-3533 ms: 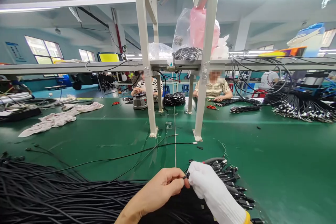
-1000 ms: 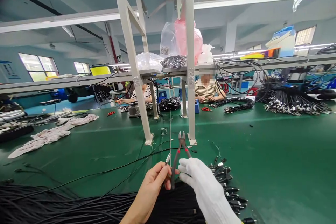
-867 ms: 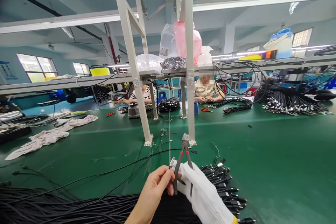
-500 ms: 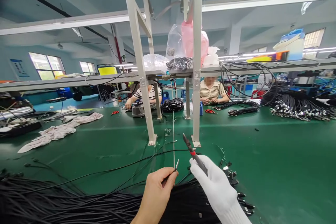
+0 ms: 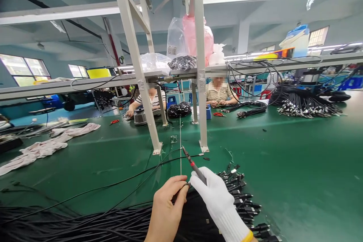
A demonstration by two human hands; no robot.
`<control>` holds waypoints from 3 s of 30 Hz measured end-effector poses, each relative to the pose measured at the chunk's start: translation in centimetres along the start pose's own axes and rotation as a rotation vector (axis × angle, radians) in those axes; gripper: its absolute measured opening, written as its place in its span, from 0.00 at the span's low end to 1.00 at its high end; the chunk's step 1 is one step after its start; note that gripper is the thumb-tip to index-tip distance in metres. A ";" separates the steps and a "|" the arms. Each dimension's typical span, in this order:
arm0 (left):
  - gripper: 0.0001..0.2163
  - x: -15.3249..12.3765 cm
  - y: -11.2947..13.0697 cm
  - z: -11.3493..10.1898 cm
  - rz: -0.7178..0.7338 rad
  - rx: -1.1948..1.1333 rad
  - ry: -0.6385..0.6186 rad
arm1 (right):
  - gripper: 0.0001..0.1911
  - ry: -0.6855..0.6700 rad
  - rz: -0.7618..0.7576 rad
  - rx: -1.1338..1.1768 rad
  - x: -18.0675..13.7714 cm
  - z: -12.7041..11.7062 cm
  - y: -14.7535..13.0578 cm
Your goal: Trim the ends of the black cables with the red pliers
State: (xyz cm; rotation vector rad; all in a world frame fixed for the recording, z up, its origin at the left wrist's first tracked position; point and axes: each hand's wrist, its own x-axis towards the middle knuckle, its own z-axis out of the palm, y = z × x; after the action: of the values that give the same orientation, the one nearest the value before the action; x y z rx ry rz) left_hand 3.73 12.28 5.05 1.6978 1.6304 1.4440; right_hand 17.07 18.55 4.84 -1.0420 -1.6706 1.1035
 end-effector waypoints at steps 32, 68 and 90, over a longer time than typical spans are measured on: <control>0.16 0.8 0.1 -1.4 -0.193 -0.592 -0.367 | 0.13 0.181 -0.623 -0.350 -0.3 1.0 2.6; 0.11 0.8 0.3 -1.5 -0.163 -0.389 -0.258 | 0.09 0.302 -0.895 -0.845 0.5 -0.6 2.5; 0.09 1.8 -0.8 -5.2 0.182 0.206 -0.143 | 0.09 0.223 -1.083 -0.898 1.0 -3.4 2.1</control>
State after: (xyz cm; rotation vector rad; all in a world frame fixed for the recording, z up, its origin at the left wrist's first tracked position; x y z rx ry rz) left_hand -1.37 12.23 7.19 2.0607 1.6295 1.2331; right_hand 20.38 20.85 3.88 -0.5089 -2.1158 -0.4888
